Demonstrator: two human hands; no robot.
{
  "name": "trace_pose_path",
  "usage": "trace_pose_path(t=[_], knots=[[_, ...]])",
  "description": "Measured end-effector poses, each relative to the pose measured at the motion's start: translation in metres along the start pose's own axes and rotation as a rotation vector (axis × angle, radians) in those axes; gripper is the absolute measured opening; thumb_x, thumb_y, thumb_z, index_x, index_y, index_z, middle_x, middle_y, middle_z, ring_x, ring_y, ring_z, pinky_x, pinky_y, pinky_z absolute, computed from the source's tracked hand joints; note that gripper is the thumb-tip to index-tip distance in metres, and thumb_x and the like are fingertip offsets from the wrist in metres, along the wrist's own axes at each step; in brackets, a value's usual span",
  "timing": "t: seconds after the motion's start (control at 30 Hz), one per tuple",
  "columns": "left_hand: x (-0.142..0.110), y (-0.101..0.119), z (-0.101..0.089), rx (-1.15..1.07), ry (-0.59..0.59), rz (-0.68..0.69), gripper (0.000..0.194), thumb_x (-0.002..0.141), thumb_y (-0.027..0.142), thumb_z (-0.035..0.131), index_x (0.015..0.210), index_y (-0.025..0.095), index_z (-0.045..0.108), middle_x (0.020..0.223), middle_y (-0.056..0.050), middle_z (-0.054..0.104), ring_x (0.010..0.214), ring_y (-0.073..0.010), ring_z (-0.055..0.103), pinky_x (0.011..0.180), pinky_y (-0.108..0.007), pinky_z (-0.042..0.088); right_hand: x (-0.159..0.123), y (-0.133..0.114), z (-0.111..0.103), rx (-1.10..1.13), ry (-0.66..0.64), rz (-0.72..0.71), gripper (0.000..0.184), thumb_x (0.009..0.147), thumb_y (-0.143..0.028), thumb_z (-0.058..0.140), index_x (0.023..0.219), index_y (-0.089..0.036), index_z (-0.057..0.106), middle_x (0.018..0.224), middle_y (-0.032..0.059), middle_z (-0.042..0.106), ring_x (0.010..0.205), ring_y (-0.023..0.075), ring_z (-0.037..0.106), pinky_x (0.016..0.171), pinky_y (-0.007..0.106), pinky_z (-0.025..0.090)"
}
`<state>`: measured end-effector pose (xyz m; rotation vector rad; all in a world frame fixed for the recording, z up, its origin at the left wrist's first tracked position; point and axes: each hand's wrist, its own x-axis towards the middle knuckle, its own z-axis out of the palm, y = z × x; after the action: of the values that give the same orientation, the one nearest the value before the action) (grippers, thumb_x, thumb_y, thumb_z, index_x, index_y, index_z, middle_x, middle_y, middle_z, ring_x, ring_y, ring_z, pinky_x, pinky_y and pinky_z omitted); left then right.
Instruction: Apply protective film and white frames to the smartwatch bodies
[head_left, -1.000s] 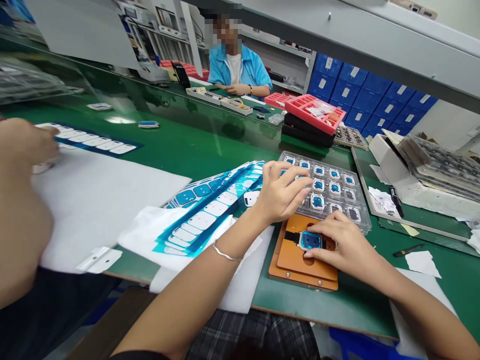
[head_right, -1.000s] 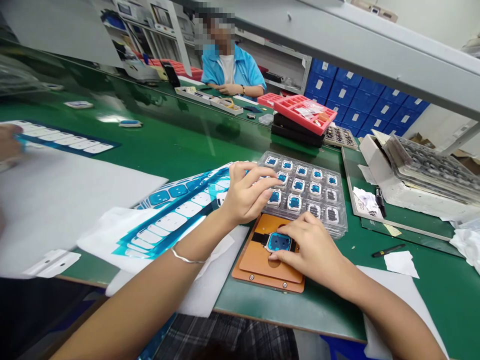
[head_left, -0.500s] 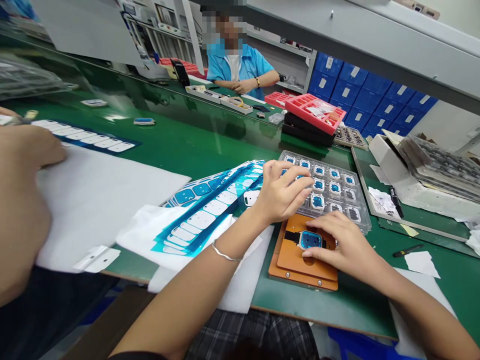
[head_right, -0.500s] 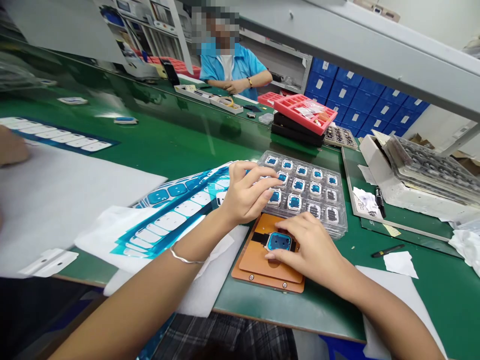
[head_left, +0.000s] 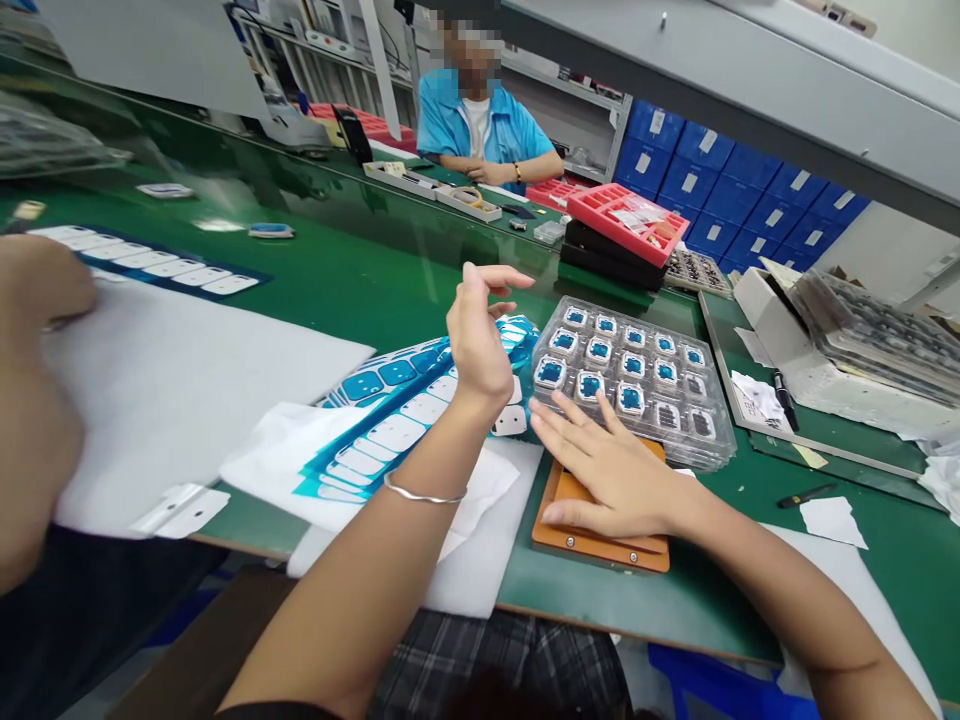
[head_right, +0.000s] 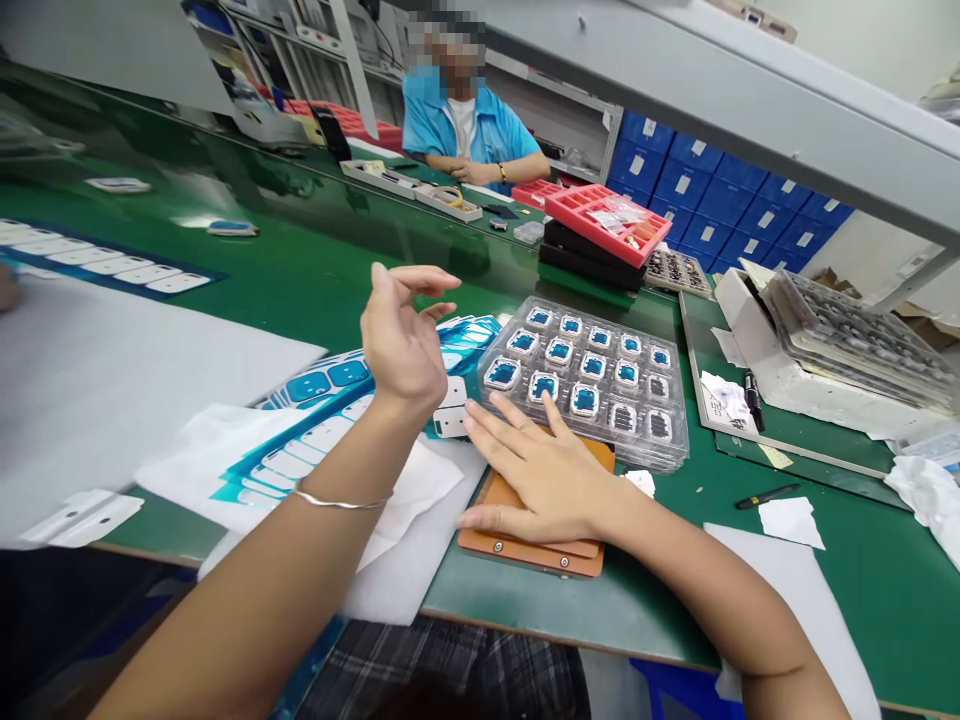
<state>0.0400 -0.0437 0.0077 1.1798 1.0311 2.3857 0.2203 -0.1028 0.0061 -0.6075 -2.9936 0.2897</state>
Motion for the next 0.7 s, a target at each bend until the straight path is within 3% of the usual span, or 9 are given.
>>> trace_pose_path(t=[0.13, 0.27, 0.37, 0.47, 0.5, 0.53, 0.6, 0.7], knots=[[-0.002, -0.003, 0.0, 0.054, -0.016, 0.015, 0.06, 0.093, 0.069, 0.033, 0.079, 0.022, 0.068, 0.094, -0.008, 0.068, 0.091, -0.0203, 0.059, 0.075, -0.033, 0.049, 0.003, 0.0, 0.007, 0.034, -0.046, 0.012, 0.084, 0.097, -0.068, 0.038, 0.155, -0.008, 0.027, 0.162, 0.0126, 0.024, 0.154, 0.029, 0.006, 0.122, 0.061, -0.006], [-0.005, -0.007, -0.003, 0.137, -0.077, 0.062, 0.061, 0.095, 0.068, 0.03, 0.08, 0.023, 0.068, 0.091, -0.009, 0.068, 0.093, -0.0212, 0.059, 0.077, -0.034, 0.047, 0.002, 0.003, 0.007, 0.121, -0.006, -0.016, 0.078, 0.098, -0.066, 0.04, 0.156, -0.014, 0.029, 0.162, 0.0113, 0.026, 0.153, 0.0293, 0.008, 0.121, 0.063, -0.006], [-0.007, -0.008, -0.003, 0.113, -0.093, 0.066, 0.061, 0.093, 0.069, 0.033, 0.078, 0.022, 0.068, 0.09, -0.01, 0.069, 0.092, -0.022, 0.058, 0.077, -0.035, 0.046, -0.007, 0.008, -0.008, 0.276, 0.21, -0.033, 0.058, 0.104, -0.055, 0.035, 0.151, -0.022, 0.038, 0.16, 0.0085, 0.033, 0.152, 0.0269, 0.017, 0.123, 0.062, 0.008], [-0.009, -0.007, -0.001, 0.056, -0.098, -0.001, 0.059, 0.091, 0.069, 0.037, 0.074, 0.021, 0.067, 0.09, -0.009, 0.068, 0.089, -0.021, 0.059, 0.075, -0.033, 0.046, -0.024, 0.007, -0.034, 0.316, 0.563, 0.001, 0.033, 0.104, -0.041, 0.043, 0.13, -0.024, 0.057, 0.144, 0.0083, 0.055, 0.139, 0.0246, 0.044, 0.116, 0.051, 0.033], [-0.01, -0.006, 0.0, 0.038, -0.099, -0.044, 0.059, 0.091, 0.068, 0.037, 0.073, 0.021, 0.066, 0.089, -0.009, 0.068, 0.087, -0.0201, 0.059, 0.073, -0.032, 0.046, -0.03, 0.006, -0.041, 0.272, 0.61, 0.028, 0.026, 0.103, -0.037, 0.049, 0.12, -0.023, 0.061, 0.133, 0.0083, 0.063, 0.128, 0.0244, 0.054, 0.11, 0.048, 0.04], [-0.01, -0.006, 0.001, 0.022, -0.099, -0.089, 0.058, 0.091, 0.068, 0.038, 0.071, 0.02, 0.065, 0.087, -0.008, 0.067, 0.084, -0.0191, 0.059, 0.07, -0.031, 0.045, -0.035, 0.003, -0.048, 0.213, 0.582, 0.072, 0.019, 0.1, -0.035, 0.054, 0.112, -0.022, 0.062, 0.122, 0.0078, 0.068, 0.117, 0.0247, 0.059, 0.103, 0.046, 0.045], [-0.011, -0.006, 0.003, 0.008, -0.108, -0.155, 0.058, 0.091, 0.066, 0.038, 0.069, 0.02, 0.064, 0.083, -0.007, 0.067, 0.076, -0.0172, 0.057, 0.066, -0.029, 0.044, -0.042, -0.002, -0.054, 0.103, 0.378, 0.187, 0.017, 0.094, -0.034, 0.065, 0.101, -0.019, 0.063, 0.104, 0.0064, 0.069, 0.101, 0.0254, 0.06, 0.089, 0.043, 0.048], [-0.014, -0.006, 0.004, 0.014, -0.155, -0.152, 0.057, 0.091, 0.065, 0.04, 0.066, 0.019, 0.064, 0.079, -0.006, 0.066, 0.071, -0.016, 0.055, 0.066, -0.03, 0.043, -0.04, -0.009, -0.05, 0.022, 0.046, 0.312, 0.031, 0.081, -0.037, 0.08, 0.096, -0.017, 0.062, 0.1, 0.0073, 0.067, 0.096, 0.0268, 0.055, 0.08, 0.039, 0.046]])
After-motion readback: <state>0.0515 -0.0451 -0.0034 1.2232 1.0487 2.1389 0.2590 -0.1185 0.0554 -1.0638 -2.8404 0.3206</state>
